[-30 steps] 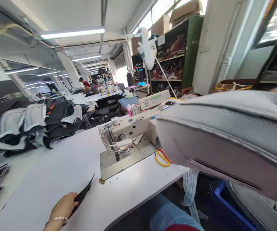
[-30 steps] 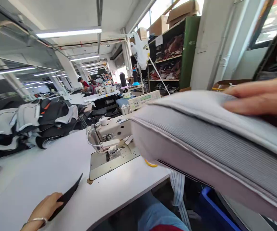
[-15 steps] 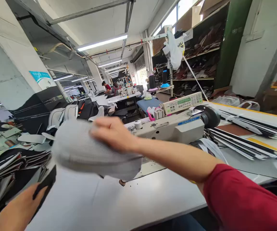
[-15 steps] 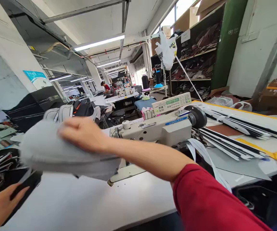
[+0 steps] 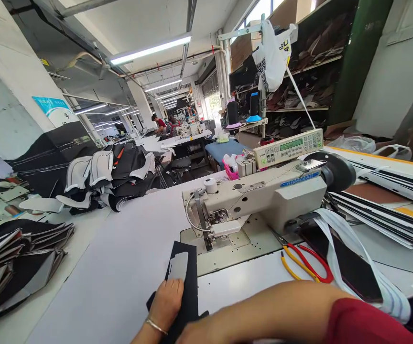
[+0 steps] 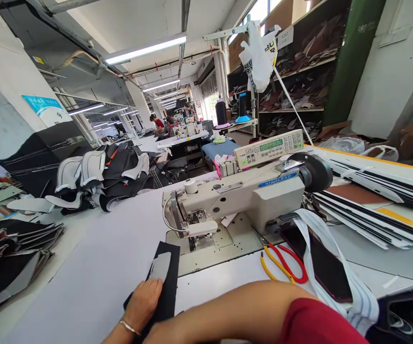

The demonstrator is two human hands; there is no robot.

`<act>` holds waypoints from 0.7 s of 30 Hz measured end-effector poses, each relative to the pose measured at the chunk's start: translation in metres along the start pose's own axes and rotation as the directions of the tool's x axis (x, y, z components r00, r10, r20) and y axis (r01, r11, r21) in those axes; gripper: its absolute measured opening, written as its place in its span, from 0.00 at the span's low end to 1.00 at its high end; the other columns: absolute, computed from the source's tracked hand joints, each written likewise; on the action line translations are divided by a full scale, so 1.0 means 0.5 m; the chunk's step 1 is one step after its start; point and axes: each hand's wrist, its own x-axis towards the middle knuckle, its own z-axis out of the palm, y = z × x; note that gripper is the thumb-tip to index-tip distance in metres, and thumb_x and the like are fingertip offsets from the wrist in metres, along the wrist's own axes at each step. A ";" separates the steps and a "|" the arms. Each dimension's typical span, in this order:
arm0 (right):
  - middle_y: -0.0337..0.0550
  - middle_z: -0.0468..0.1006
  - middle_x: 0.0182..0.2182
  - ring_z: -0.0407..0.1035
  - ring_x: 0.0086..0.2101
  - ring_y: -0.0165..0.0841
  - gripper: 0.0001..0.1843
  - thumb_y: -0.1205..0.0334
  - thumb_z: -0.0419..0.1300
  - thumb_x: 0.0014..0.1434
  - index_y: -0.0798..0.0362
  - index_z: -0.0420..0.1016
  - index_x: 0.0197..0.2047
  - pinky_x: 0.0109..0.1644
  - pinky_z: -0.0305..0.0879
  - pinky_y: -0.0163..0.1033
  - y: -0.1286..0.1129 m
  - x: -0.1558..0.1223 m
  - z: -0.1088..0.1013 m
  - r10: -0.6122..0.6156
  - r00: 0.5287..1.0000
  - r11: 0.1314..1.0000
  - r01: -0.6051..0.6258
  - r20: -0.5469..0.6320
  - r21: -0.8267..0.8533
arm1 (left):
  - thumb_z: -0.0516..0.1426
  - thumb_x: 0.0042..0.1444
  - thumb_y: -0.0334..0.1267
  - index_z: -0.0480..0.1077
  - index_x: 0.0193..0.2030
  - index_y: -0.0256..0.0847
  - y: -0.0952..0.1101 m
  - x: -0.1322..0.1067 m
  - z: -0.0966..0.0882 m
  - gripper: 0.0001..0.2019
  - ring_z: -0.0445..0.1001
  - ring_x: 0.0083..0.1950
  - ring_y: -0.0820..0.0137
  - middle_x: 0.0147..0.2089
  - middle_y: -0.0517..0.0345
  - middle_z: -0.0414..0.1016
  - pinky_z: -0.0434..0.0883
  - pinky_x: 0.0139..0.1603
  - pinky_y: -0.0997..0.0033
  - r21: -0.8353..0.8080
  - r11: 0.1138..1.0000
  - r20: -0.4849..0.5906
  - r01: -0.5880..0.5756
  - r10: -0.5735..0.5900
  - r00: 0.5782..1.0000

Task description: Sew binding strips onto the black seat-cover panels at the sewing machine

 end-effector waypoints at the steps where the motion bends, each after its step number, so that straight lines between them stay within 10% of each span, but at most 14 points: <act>1: 0.34 0.74 0.29 0.68 0.26 0.27 0.03 0.68 0.57 0.53 0.51 0.69 0.29 0.24 0.61 0.30 0.021 -0.019 -0.008 -0.006 1.000 0.998 0.005 -0.017 -0.069 | 0.46 0.49 0.20 0.70 0.39 0.38 0.013 -0.001 0.014 0.16 0.71 0.30 0.69 0.29 0.55 0.73 0.68 0.30 0.70 -0.001 0.999 -0.035 0.038 -0.038 0.999; 5: 0.45 0.72 0.37 0.66 0.36 0.33 0.07 0.66 0.54 0.57 0.53 0.70 0.39 0.27 0.60 0.36 0.114 -0.090 -0.001 -0.225 0.972 0.879 0.171 -0.071 -0.445 | 0.45 0.55 0.25 0.69 0.40 0.38 0.025 -0.011 0.036 0.14 0.71 0.32 0.70 0.31 0.55 0.73 0.69 0.34 0.70 -0.098 0.974 -0.108 0.205 -0.215 0.971; 9: 0.46 0.67 0.47 0.60 0.47 0.33 0.13 0.65 0.47 0.62 0.52 0.66 0.48 0.36 0.61 0.34 0.165 -0.095 0.055 -0.430 0.896 0.826 0.341 -0.109 -0.449 | 0.44 0.57 0.27 0.68 0.41 0.36 0.027 -0.008 0.028 0.13 0.72 0.35 0.70 0.34 0.54 0.74 0.70 0.35 0.69 -0.191 0.939 -0.071 0.287 -0.305 0.950; 21: 0.46 0.66 0.48 0.56 0.50 0.36 0.16 0.65 0.55 0.57 0.51 0.67 0.49 0.51 0.54 0.40 0.088 -0.119 0.102 0.025 0.944 1.000 -0.019 -0.329 0.022 | 0.47 0.52 0.28 0.66 0.45 0.41 0.063 0.016 -0.018 0.15 0.73 0.36 0.70 0.37 0.56 0.75 0.70 0.36 0.72 -0.379 0.844 0.305 0.378 -0.272 0.913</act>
